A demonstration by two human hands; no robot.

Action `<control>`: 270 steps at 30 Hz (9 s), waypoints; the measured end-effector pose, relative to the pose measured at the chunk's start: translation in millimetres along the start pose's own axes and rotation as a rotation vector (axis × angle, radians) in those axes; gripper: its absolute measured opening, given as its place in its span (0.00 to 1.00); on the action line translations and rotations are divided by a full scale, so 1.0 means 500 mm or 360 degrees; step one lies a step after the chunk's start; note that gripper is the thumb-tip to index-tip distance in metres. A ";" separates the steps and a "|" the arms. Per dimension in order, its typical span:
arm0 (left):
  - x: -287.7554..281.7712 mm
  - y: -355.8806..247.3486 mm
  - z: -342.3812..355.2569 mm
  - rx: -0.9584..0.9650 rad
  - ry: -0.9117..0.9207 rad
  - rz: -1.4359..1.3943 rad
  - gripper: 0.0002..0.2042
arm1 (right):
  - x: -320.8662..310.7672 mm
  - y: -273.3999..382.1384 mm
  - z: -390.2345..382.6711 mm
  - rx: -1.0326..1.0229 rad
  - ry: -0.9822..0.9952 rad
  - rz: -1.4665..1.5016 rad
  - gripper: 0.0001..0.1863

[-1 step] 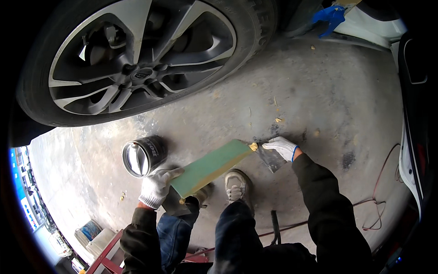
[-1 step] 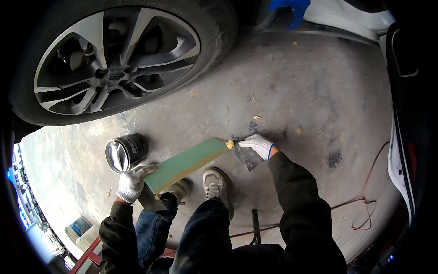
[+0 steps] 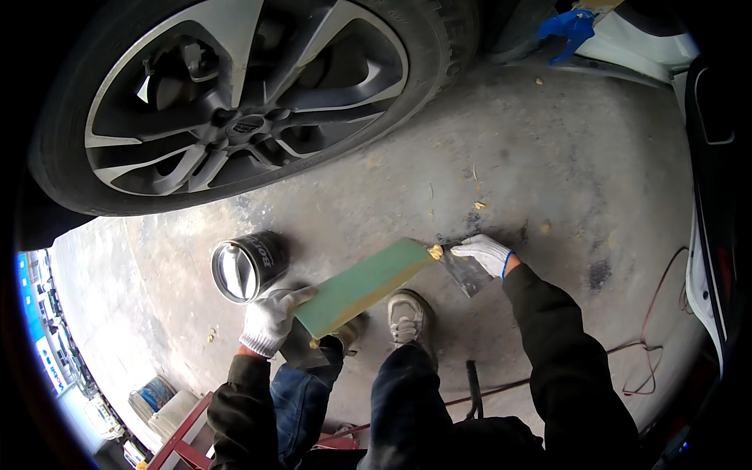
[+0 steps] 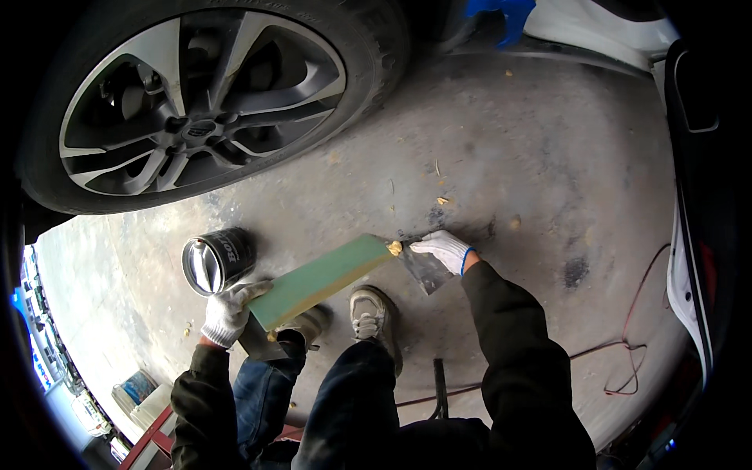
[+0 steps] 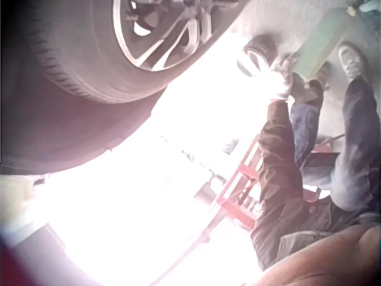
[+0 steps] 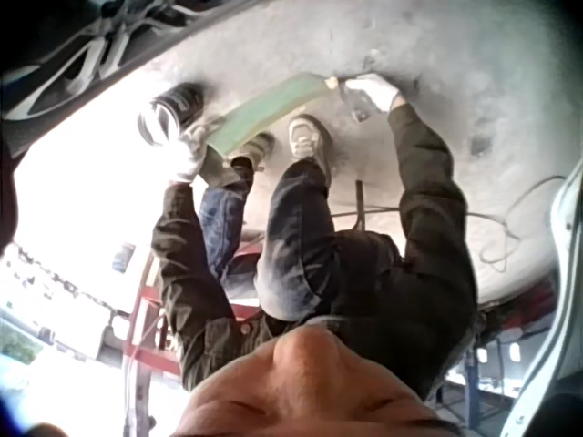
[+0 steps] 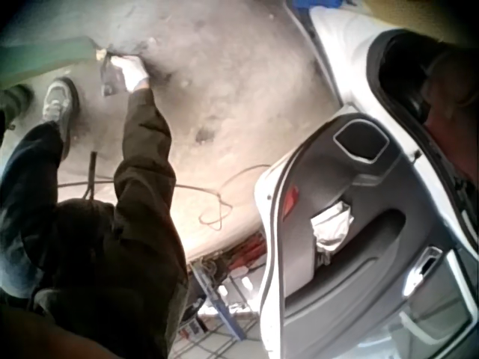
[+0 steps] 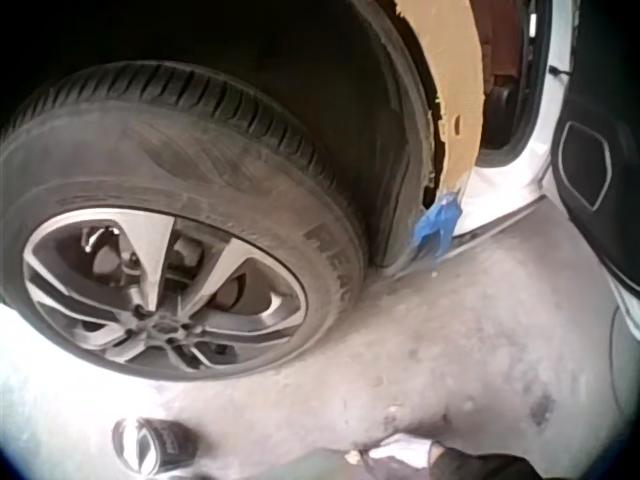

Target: The person applies beige body filler to the front wheel arch of a white car using a metal putty knife and a yellow plastic spreader. They repeatedly scoop filler from a metal plate and smooth it onto the masked area around the wheel well.

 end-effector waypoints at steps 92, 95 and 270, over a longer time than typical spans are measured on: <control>-0.060 -0.191 0.167 -0.0165 0.0302 0.0228 0.17 | -0.087 0.383 0.082 -0.0156 -0.0536 0.3082 0.19; -0.079 -0.218 0.179 -0.0177 0.0263 0.0299 0.18 | -0.118 0.432 0.091 -0.0249 -0.0447 0.3172 0.20; -0.360 -0.558 0.212 -0.0250 -0.0064 -0.2102 0.18 | -0.515 0.628 -0.180 -0.0164 -0.1275 0.0252 0.25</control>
Point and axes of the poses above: each hand's wrist, its own z-axis towards the middle knuckle, its own x-axis out of the palm, y = z × x, the point moved 5 cm from there along z, towards the middle knuckle, and after that the axes turned 5 degrees about z, right-handed, at the moved point
